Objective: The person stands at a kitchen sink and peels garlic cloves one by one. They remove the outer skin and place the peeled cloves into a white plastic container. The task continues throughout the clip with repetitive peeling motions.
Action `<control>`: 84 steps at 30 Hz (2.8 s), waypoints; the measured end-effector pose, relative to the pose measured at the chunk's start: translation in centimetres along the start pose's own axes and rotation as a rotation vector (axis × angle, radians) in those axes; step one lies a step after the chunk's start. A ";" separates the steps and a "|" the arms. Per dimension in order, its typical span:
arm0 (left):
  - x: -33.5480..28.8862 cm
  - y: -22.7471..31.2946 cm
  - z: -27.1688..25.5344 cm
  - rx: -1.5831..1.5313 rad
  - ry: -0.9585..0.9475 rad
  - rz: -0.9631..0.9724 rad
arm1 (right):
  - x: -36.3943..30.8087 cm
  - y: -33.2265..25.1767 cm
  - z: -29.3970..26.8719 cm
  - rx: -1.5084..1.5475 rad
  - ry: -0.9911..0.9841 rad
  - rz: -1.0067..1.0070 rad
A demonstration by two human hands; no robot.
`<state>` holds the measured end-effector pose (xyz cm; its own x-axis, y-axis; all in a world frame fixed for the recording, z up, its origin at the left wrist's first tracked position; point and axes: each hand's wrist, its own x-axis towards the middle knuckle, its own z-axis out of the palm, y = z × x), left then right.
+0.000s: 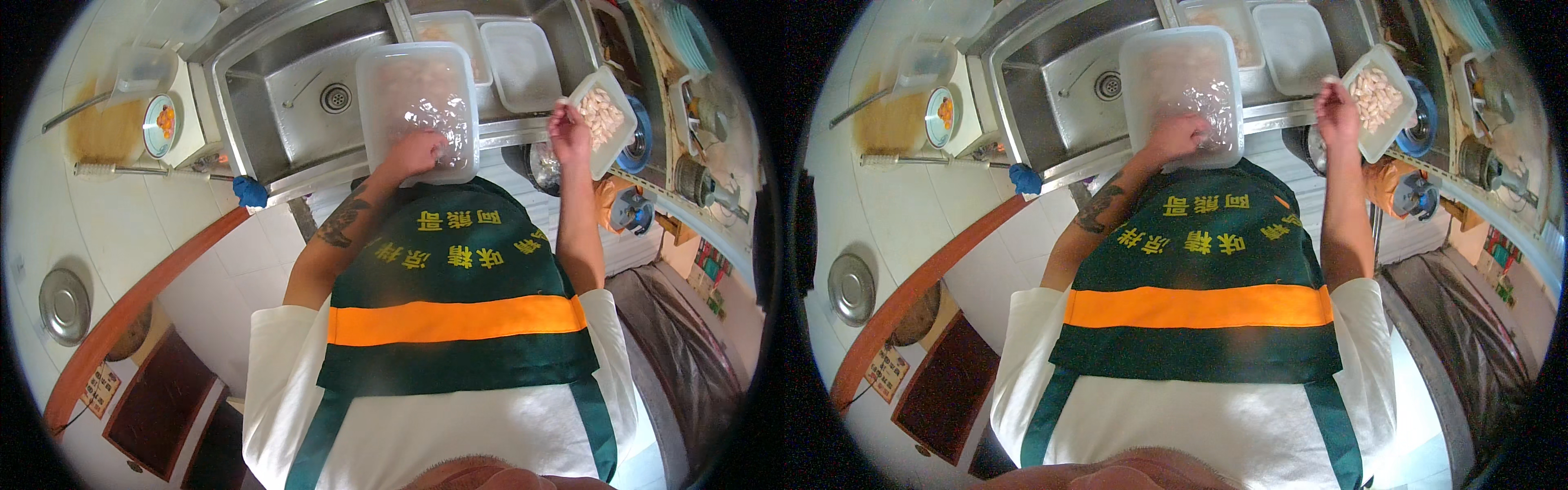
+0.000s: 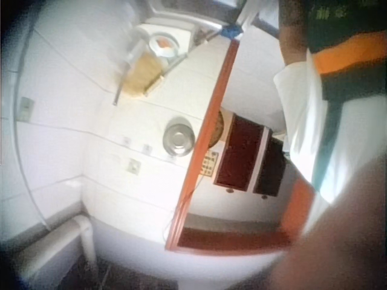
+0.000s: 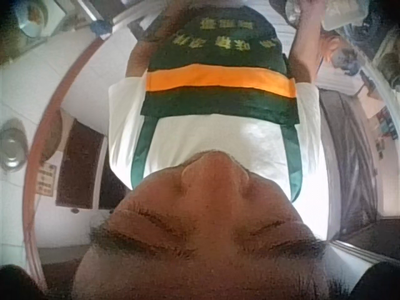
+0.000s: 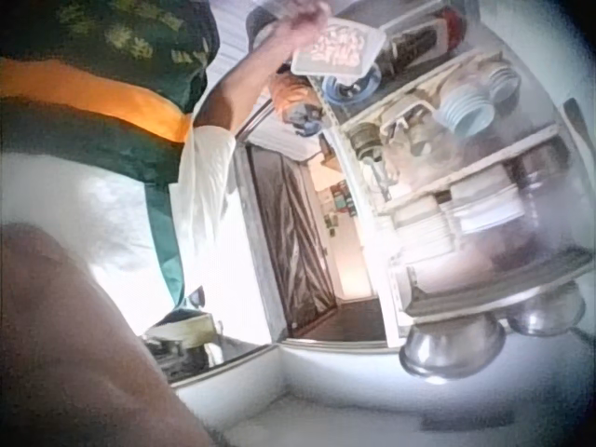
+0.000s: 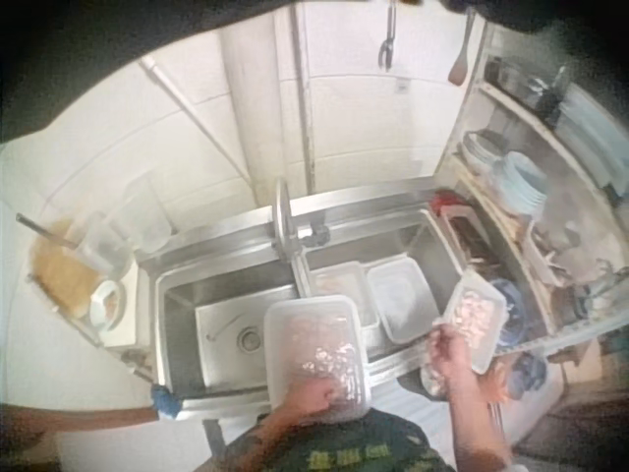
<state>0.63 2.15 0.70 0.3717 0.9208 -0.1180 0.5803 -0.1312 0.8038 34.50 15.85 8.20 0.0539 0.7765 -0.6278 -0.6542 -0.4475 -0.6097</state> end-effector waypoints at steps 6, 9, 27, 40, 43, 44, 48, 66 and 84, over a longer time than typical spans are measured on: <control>0.7 1.5 0.5 0.364 -0.285 -0.184 | -0.7 -2.6 -2.7 0.066 0.004 -0.074; 0.6 0.4 0.1 -0.006 -0.006 -0.249 | -1.9 2.8 1.4 -0.248 -0.183 0.047; -2.0 -0.4 -0.2 -0.722 0.549 -0.478 | -3.3 19.3 8.9 -0.819 -0.372 0.504; -2.2 -0.9 0.3 -0.763 0.550 -0.513 | -2.7 20.4 8.5 -0.989 -0.514 0.272; -2.1 -0.7 0.5 -0.697 0.564 -0.514 | -1.5 20.7 7.6 -1.071 -0.577 0.225; -2.1 -0.6 0.5 -0.685 0.581 -0.526 | -1.1 20.6 7.3 -1.182 -0.617 0.166; -2.1 -0.8 0.3 -0.712 0.661 -0.553 | -1.1 20.1 6.6 -1.541 -0.788 -0.249; -1.9 -1.6 1.2 -0.727 0.712 -0.524 | -1.0 19.7 7.4 -1.850 -0.795 -0.141; -1.3 -1.3 0.9 -1.018 0.553 -0.566 | -1.8 20.7 8.1 -1.019 -0.396 0.308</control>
<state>0.09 0.78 -0.73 -0.2335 0.8172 -0.5270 -0.3442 0.4375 0.8308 14.71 8.75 0.64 -0.3636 0.5756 -0.7325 0.3295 -0.6560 -0.6791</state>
